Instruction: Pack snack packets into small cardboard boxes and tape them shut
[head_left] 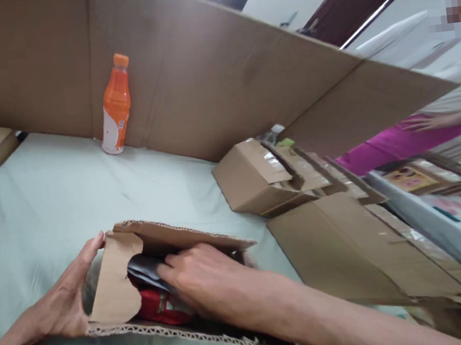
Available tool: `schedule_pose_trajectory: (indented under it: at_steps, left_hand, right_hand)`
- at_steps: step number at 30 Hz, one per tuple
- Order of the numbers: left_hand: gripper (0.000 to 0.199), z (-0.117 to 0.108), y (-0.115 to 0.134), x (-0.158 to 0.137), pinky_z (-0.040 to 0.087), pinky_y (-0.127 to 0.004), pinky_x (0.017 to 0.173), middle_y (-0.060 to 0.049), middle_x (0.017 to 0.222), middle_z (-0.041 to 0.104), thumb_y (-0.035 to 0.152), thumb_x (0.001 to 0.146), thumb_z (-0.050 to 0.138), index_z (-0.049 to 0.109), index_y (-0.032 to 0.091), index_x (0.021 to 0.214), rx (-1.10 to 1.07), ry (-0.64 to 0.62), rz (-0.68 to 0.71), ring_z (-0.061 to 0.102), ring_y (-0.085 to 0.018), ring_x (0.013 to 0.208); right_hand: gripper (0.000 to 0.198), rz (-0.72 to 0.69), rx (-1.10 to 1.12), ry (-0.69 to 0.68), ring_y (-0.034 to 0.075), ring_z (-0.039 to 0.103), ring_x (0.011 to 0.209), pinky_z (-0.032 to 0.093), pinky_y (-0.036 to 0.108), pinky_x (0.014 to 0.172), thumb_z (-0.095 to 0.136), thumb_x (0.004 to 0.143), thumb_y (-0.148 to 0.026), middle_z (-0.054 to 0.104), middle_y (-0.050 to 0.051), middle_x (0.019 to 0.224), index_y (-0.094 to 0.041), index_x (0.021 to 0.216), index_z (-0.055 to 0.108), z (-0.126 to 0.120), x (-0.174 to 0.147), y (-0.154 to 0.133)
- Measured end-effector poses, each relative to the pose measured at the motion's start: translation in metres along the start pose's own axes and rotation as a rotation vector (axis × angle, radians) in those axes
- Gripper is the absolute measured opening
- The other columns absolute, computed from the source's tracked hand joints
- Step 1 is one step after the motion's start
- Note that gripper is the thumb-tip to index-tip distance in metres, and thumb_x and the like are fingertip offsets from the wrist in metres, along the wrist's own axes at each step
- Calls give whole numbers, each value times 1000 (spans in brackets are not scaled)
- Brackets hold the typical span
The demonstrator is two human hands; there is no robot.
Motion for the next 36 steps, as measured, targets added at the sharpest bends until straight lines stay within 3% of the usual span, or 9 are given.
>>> schedule_pose_trajectory:
  at_steps: [3,7,13,15,20,25,31,34,36]
  left_hand:
    - [135,2,-2,0,37,-68,123,-7,178,21,71,73,83,-3,36,170,-52,32,0,34,-52,154]
    - [128,-6,9,8,40,-69,121,-6,176,26,65,75,85,2,41,170,-49,116,9,38,-50,153]
    - [119,-23,6,13,41,-68,121,-6,176,28,63,82,77,1,40,170,50,234,-26,40,-49,153]
    - [117,-23,1,12,42,-65,121,-6,176,27,64,83,75,0,38,170,55,240,-32,39,-48,153]
    - [120,-16,-10,4,44,-62,121,-7,175,30,68,80,75,2,36,170,78,243,-57,41,-47,153]
    - [125,-14,-5,4,43,-61,122,-9,175,30,69,79,78,0,36,170,68,240,-61,39,-46,154]
    - [120,-22,11,16,42,-64,121,-8,174,31,73,81,77,0,44,169,39,203,-78,42,-45,153]
    - [120,-23,13,18,41,-69,119,-7,176,26,65,82,79,-3,47,168,52,144,-81,38,-50,153]
    - [120,-25,14,19,39,-72,119,-8,178,20,61,83,79,-6,48,167,61,136,-73,36,-51,154]
  right_hand:
    - [15,-42,53,-20,16,61,56,36,30,51,64,88,-7,73,2,72,-19,81,70,-5,1,1]
    - [36,74,211,413,13,55,51,41,26,51,46,99,-9,65,0,63,-23,71,63,-54,-48,23]
    - [21,776,256,1147,18,54,58,44,31,53,71,92,-44,64,-1,65,-28,78,71,-105,-134,117]
    - [29,789,249,1134,18,50,58,40,31,54,68,89,-49,60,0,62,-24,72,68,-100,-118,150]
    - [39,627,295,726,13,38,48,29,29,51,64,79,-40,42,-4,46,-24,49,46,-51,-9,224]
    - [16,622,327,754,19,59,69,43,31,67,70,80,-29,70,3,70,-24,67,62,-52,63,260]
    - [21,388,511,913,17,70,77,54,31,74,69,94,-41,77,2,84,-22,93,76,-98,18,188]
    - [16,-11,567,597,15,74,78,57,26,73,64,101,-31,81,1,91,-25,100,79,-96,2,95]
    - [23,-59,507,318,20,76,101,59,30,88,63,101,-27,82,6,113,-23,118,77,-74,7,54]
Point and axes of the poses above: each hand's wrist, its own x-axis towards the middle knuckle, its own z-axis out of the palm, y = z × x, the point moved 7 cm from there along x, towards the middle knuckle
